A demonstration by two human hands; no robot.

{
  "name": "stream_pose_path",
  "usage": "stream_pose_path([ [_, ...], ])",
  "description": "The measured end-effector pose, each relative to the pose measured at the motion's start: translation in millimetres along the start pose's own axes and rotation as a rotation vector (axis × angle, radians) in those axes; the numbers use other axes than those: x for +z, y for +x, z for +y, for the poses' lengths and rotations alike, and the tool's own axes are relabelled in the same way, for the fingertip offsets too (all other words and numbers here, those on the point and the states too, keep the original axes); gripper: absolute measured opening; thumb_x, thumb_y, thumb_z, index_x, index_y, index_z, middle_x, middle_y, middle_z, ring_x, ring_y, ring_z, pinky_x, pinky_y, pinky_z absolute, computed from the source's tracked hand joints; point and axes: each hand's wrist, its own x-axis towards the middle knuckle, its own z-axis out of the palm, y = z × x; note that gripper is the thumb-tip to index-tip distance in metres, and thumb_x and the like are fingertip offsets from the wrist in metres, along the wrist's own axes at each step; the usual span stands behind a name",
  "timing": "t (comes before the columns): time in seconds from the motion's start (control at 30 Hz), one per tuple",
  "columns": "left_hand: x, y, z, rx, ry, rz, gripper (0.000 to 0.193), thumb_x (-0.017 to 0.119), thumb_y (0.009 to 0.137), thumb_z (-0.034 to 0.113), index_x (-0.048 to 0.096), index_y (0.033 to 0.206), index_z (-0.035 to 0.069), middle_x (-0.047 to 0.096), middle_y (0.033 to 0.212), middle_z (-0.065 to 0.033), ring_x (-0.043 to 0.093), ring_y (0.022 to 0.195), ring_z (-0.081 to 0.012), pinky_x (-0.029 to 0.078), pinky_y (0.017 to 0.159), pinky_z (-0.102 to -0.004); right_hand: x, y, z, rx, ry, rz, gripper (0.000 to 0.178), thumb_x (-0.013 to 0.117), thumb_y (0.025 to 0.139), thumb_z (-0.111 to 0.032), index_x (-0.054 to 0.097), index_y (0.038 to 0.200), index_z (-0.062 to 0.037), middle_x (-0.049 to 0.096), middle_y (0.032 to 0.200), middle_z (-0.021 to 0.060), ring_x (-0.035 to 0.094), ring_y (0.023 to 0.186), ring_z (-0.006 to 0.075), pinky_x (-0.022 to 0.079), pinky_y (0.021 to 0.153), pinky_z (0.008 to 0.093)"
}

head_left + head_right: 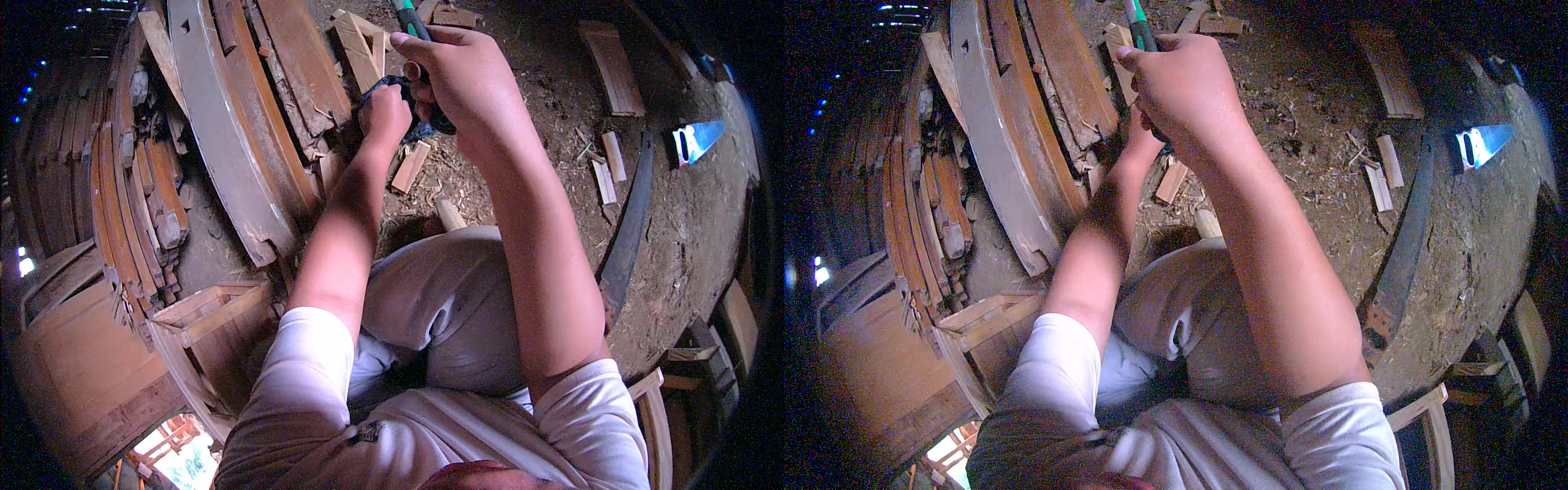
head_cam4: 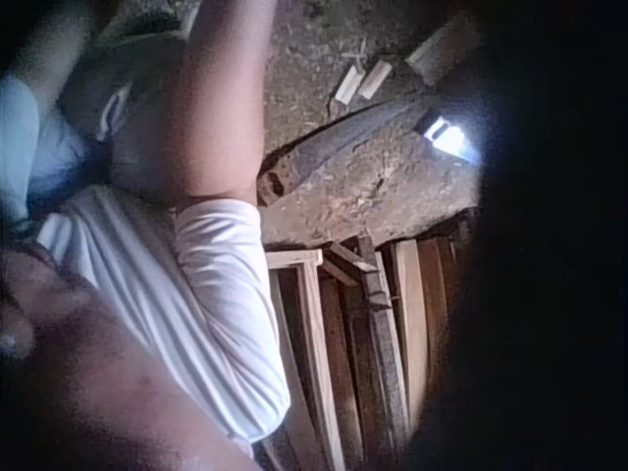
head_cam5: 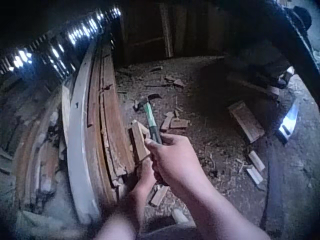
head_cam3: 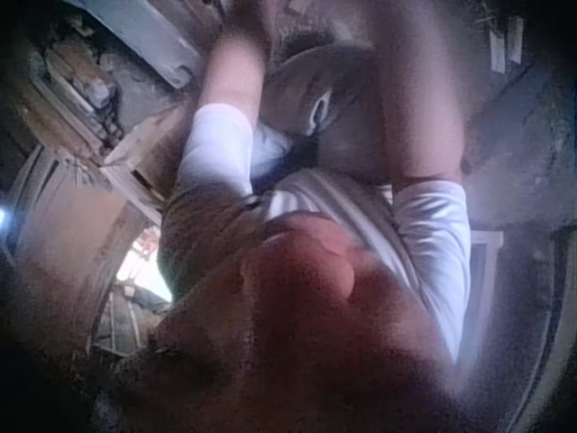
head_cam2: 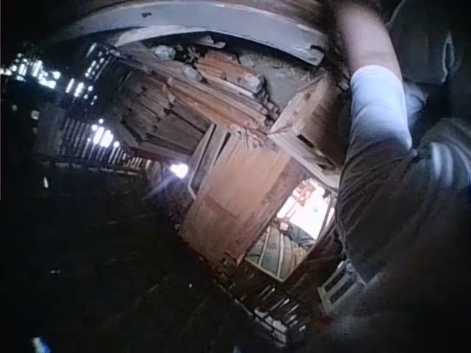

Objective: The person assembles a small wooden structure by hammering nails into wooden planks. They repeatedly pick up nails, position them, and strike them with a hammer to secure the pieces together.

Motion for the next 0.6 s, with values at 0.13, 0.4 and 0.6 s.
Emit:
stream_pose_path([
  [0.13,3,-5,17,-0.030,0.028,0.054,0.016,0.065,0.086,0.008,0.071,0.099,0.002,0.067,0.111,-0.0226,0.068,0.103,-0.0433,0.055,0.087,-0.0534,-3,0,2,0.016,0.019,0.040,0.027,0.075,0.094,-0.020,0.067,0.084,0.0034,0.056,0.060,0.0037,0.055,0.048,0.0155,0.043,0.044,0.0345],
  [0.4,3,2,29,-0.076,0.040,0.049,0.015,0.064,0.087,0.010,0.073,0.096,0.002,0.068,0.111,-0.0220,0.068,0.102,-0.0430,0.056,0.086,-0.0518,-1,-9,-9,0.015,0.014,0.052,0.028,0.072,0.098,-0.022,0.061,0.079,-0.0051,0.053,0.065,-0.0008,0.045,0.052,0.0106,0.036,0.049,0.0300],
  [0.6,-11,7,69,-0.248,0.125,-0.161,0.029,0.075,0.082,0.032,0.076,0.092,0.005,0.074,0.096,-0.0226,0.071,0.095,-0.0439,0.056,0.079,-0.0517,-6,-1,2,-0.011,-0.046,0.069,0.028,0.073,0.096,-0.021,0.062,0.079,-0.0026,0.053,0.064,0.0001,0.047,0.053,0.0103,0.039,0.048,0.0318],
])
